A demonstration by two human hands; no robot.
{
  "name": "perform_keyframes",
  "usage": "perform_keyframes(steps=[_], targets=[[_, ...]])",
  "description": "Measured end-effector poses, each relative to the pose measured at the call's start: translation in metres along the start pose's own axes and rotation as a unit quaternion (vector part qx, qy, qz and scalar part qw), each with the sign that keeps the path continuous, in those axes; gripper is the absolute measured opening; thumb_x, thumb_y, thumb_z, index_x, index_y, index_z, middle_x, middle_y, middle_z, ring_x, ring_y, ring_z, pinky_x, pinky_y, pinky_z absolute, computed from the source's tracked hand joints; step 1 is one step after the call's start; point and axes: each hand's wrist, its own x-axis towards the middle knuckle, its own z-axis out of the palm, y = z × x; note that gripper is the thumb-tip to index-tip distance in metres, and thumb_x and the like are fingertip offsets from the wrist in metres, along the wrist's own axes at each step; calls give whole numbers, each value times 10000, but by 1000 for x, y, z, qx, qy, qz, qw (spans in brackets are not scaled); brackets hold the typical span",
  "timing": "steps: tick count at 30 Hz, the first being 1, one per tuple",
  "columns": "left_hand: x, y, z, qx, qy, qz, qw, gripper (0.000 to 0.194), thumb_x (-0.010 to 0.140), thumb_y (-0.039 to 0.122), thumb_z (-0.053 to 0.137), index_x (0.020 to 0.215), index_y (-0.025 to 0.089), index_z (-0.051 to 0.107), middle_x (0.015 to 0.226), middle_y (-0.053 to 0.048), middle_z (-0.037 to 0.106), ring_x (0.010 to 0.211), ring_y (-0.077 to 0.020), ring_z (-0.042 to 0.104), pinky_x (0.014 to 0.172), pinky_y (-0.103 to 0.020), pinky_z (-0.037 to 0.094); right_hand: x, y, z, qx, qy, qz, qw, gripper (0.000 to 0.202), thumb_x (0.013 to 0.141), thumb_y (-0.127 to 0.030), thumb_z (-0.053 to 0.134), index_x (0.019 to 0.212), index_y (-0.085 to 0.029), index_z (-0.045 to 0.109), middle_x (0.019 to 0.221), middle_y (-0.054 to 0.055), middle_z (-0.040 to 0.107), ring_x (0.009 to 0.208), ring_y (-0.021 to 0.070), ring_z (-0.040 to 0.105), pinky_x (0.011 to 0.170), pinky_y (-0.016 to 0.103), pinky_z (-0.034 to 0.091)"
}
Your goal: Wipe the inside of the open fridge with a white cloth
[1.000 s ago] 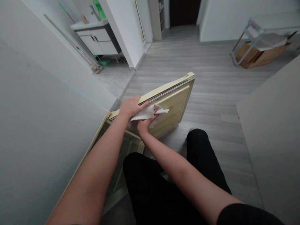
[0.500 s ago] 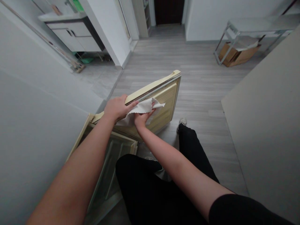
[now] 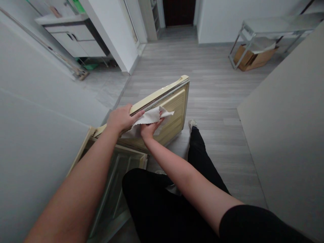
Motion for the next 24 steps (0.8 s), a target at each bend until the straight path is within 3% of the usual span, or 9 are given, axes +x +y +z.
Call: perform_keyframes(steps=[7,13,15,19,24], targets=[[3,2,-1,4,-7,-14,1000,892,849,862,227,1303,188,594,1131,-212,722,1037,-433,676,787,-441,480,2,3,0,13,-12,-6,1000,1016,793,-340,772,1569,37,236,1612,333,183,1552,366,164,1219,560,267],[3,3,-1,13,-10,-18,1000,868,849,865,222,1263,203,601,1131,-198,723,1046,-415,677,799,-429,483,19,8,5,29,26,-25,999,1017,783,-372,741,1567,43,244,1592,326,225,1548,372,165,1212,599,250],[3,3,-1,15,-9,-19,1000,886,837,882,212,1241,199,608,1111,-193,726,1029,-409,681,795,-425,484,37,8,4,9,49,-18,999,956,795,-324,727,1565,24,280,1567,302,307,1533,356,204,1223,581,245],[2,3,-1,10,-11,-22,1000,926,817,909,196,1223,188,612,1099,-189,726,1009,-395,682,802,-420,486,85,6,-4,-21,83,-21,996,576,872,-203,561,1428,-56,525,1411,236,515,1452,305,356,1214,527,287],[3,1,0,5,-5,-25,1000,907,828,897,200,1234,198,612,1114,-187,722,1023,-390,678,819,-424,484,156,5,-25,6,106,3,994,401,862,-131,475,1215,-15,625,1275,213,598,1386,266,436,1189,465,320]])
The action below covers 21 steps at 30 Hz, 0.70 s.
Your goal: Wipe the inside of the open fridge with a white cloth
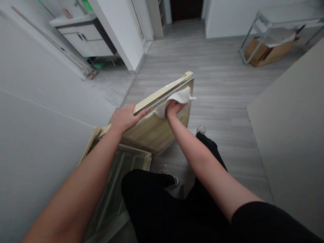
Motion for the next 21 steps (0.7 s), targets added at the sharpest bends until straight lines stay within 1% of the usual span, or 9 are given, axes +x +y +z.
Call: perform_keyframes(steps=[3,5,8,10,12,13,16,18,21], targets=[[0,0,0,-3,-2,-1,1000,898,834,888,201,1238,197,608,1119,-191,721,1025,-400,678,808,-427,484,40,-2,-4,14,7,39,999,402,905,-163,425,1230,-17,610,1286,217,599,1313,253,516,1160,464,360],[-1,0,-1,-5,-3,0,1000,893,838,886,196,1232,198,607,1111,-187,724,1024,-399,679,801,-424,484,55,-3,-5,16,20,52,998,433,937,-189,376,1276,-19,583,1300,223,592,1290,256,542,1150,481,373],[-2,0,-2,-4,0,0,1000,885,842,882,194,1216,198,611,1095,-180,729,1022,-393,681,797,-414,484,47,-3,-6,23,35,39,998,456,934,-186,359,1316,-33,557,1339,220,572,1337,251,514,1171,482,355],[-3,1,-3,-1,1,2,1000,884,850,875,184,1210,193,615,1107,-187,727,1023,-399,681,794,-416,483,17,-2,-5,22,22,26,999,480,887,-139,383,1322,-12,540,1373,244,542,1386,261,475,1185,503,342],[-3,1,-3,0,2,7,1000,879,862,863,172,1215,190,614,1127,-192,724,1028,-400,680,795,-419,480,-32,0,-3,12,-13,21,1000,556,840,-118,431,1374,29,477,1449,290,460,1460,297,392,1194,568,310],[-3,1,-3,0,3,9,1000,874,866,857,171,1219,190,612,1133,-190,725,1028,-396,680,794,-417,478,-62,1,-2,12,-36,11,999,642,840,-153,486,1447,33,393,1534,302,357,1521,310,285,1217,594,248],[-2,0,-1,-1,6,11,1000,856,878,842,178,1232,193,609,1122,-180,729,1026,-380,682,788,-398,469,-156,3,-3,30,-104,-22,994,906,848,-338,628,1561,25,203,1648,289,126,1589,312,44,1245,589,176],[-1,-1,0,-3,9,8,1000,844,882,836,191,1239,197,611,1119,-176,730,1028,-377,679,782,-390,464,-209,3,-5,46,-170,-26,984,1043,829,-464,692,1575,47,172,1662,300,-13,1580,356,-83,1247,586,170],[-1,-1,1,1,14,6,1000,819,892,820,206,1235,201,619,1114,-170,730,1025,-375,678,777,-386,459,-256,2,-11,35,-228,-38,972,942,880,-482,629,1585,14,251,1674,262,59,1570,361,-138,1257,576,146]])
